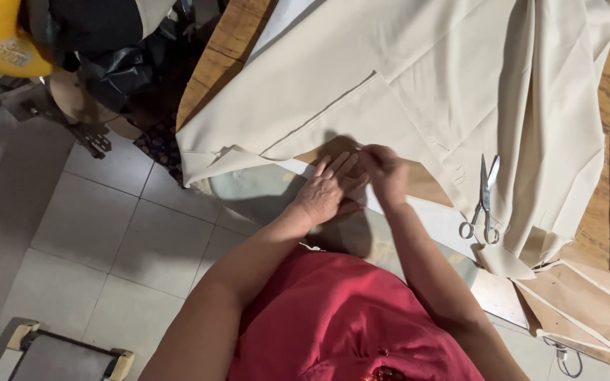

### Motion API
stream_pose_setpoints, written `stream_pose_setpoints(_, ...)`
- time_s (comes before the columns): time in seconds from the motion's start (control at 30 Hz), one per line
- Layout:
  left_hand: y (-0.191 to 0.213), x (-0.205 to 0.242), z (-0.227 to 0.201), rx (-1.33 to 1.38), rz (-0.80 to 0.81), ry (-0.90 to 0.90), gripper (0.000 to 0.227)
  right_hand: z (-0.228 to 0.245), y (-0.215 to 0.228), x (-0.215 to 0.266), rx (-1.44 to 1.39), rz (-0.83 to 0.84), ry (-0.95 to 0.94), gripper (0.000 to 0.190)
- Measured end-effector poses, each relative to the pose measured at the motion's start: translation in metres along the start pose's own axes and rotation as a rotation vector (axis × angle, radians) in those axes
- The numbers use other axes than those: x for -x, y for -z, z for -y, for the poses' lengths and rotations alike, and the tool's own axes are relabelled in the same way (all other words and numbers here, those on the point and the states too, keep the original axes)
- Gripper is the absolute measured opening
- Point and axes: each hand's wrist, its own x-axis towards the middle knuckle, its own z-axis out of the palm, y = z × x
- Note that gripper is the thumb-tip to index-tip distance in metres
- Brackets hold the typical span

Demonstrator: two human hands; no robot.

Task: The person cuts a large piece of off-white fabric using scissors, following the outline of a brown paper pattern pinned to the material. The person adjusts the fabric and pattern pieces on the table while cutting along the edges.

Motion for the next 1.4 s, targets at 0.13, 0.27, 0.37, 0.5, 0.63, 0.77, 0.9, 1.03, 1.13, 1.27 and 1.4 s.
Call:
stream_pose_setpoints(0.13, -0.004, 0.000, 0.000, 0.022, 0.012, 0.000, 0.022, 0.003, -0.017, 0.005, -0.139, 0.010, -0.040, 0.008)
stream_pose_setpoints(0.27, -0.045, 0.007, 0.006, 0.179, -0.178, 0.024, 0.035, -0.004, -0.019, 0.004, -0.209, -0.027, -0.046, 0.006)
stream_pose_setpoints(0.37, -0.029, 0.021, 0.002, 0.486, -0.448, 0.233, 0.042, -0.008, -0.022, -0.001, -0.170, -0.006, -0.023, 0.005)
stream_pose_setpoints(0.5, -0.007, 0.036, -0.003, 1.545, -0.789, 0.948, 0.038, -0.011, -0.023, -0.002, -0.110, 0.032, -0.042, 0.005)
stream_pose_setpoints(0.63, -0.031, 0.033, 0.021, 1.965, -0.861, 1.079, 0.054, -0.007, -0.023, 0.000, -0.112, 0.037, -0.052, 0.005)
stream_pose_setpoints(0.77, 0.001, 0.032, 0.012, 2.082, -0.963, 1.195, 0.059, -0.012, -0.024, -0.002, -0.134, 0.037, -0.019, 0.004)
stream_pose_setpoints(0.9, -0.012, 0.034, 0.018, 2.016, -1.047, 1.166, 0.054, -0.015, -0.024, -0.001, -0.181, 0.046, -0.034, 0.004)
stream_pose_setpoints(1.03, -0.013, 0.029, 0.025, 2.073, -1.117, 1.105, 0.050, -0.016, -0.024, 0.000, -0.213, 0.035, -0.047, 0.005)
stream_pose_setpoints(1.13, -0.020, 0.026, 0.025, 2.085, -1.090, 1.071, 0.050, -0.018, -0.025, -0.002, -0.231, 0.038, -0.046, 0.007)
stream_pose_setpoints(1.27, -0.025, 0.022, 0.027, 2.108, -0.950, 1.143, 0.048, -0.013, -0.023, 0.000, -0.242, 0.037, -0.057, 0.008)
stream_pose_setpoints(1.4, -0.024, 0.021, 0.032, 2.085, -0.924, 1.179, 0.047, -0.010, -0.023, -0.001, -0.237, 0.034, -0.046, 0.008)
